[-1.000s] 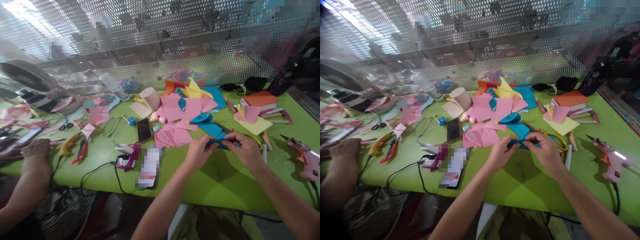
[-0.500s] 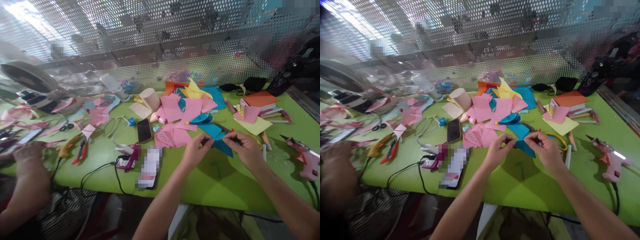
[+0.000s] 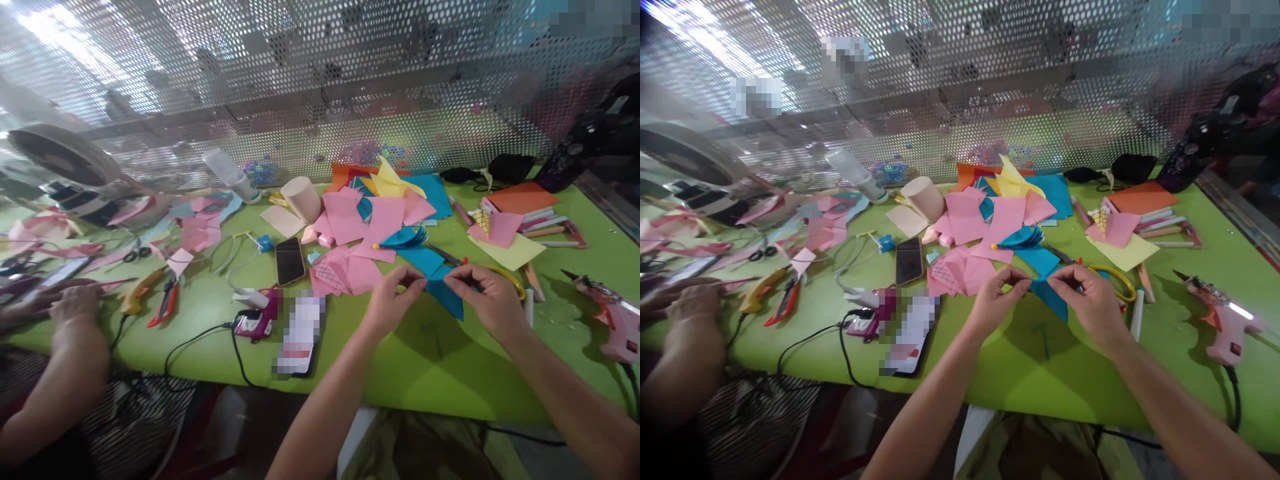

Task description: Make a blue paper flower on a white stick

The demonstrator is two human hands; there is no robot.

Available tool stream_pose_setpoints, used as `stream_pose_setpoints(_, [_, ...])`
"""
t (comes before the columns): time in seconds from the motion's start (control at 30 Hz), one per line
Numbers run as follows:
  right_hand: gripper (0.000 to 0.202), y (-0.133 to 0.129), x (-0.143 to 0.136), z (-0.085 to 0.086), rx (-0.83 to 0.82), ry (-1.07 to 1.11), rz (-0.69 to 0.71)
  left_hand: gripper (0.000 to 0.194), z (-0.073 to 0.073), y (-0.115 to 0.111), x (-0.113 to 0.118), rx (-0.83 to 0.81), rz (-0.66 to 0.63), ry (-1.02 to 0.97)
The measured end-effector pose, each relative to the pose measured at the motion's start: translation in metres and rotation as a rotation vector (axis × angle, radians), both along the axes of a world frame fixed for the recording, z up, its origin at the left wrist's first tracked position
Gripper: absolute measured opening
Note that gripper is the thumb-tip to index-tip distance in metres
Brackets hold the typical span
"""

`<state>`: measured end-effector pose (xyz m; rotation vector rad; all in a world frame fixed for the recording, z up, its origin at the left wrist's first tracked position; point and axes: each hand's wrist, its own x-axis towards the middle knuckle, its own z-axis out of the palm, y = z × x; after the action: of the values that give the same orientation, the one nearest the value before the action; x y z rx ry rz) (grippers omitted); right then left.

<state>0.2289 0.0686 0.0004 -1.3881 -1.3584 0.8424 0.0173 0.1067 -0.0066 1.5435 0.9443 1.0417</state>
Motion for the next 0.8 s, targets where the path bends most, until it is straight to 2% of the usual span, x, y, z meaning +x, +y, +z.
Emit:
stream_pose_setpoints(0.2, [0.035, 0.002, 0.001, -0.001, -0.065, 0.012, 0.061, 0.023, -0.001, 0.001, 0.0, -0.013, 0.025, -0.002])
stream_pose_setpoints(0.4, [0.032, 0.001, 0.0, -0.002, -0.023, 0.001, 0.024, 0.035, -0.003, 0.0, 0.005, -0.151, -0.09, -0.032])
stream_pose_setpoints(0.5, [0.034, 0.001, -0.002, -0.007, -0.07, 0.05, 0.078, 0.032, -0.005, 0.0, 0.006, -0.153, -0.036, -0.011])
stream_pose_setpoints(0.63, [0.044, 0.003, -0.003, -0.017, -0.161, 0.081, 0.203, 0.038, -0.008, 0.003, 0.006, -0.236, 0.073, -0.12])
stream_pose_setpoints(0.8, [0.057, 0.005, -0.005, -0.021, -0.169, 0.057, 0.135, 0.054, -0.012, 0.005, 0.011, -0.325, 0.008, -0.274])
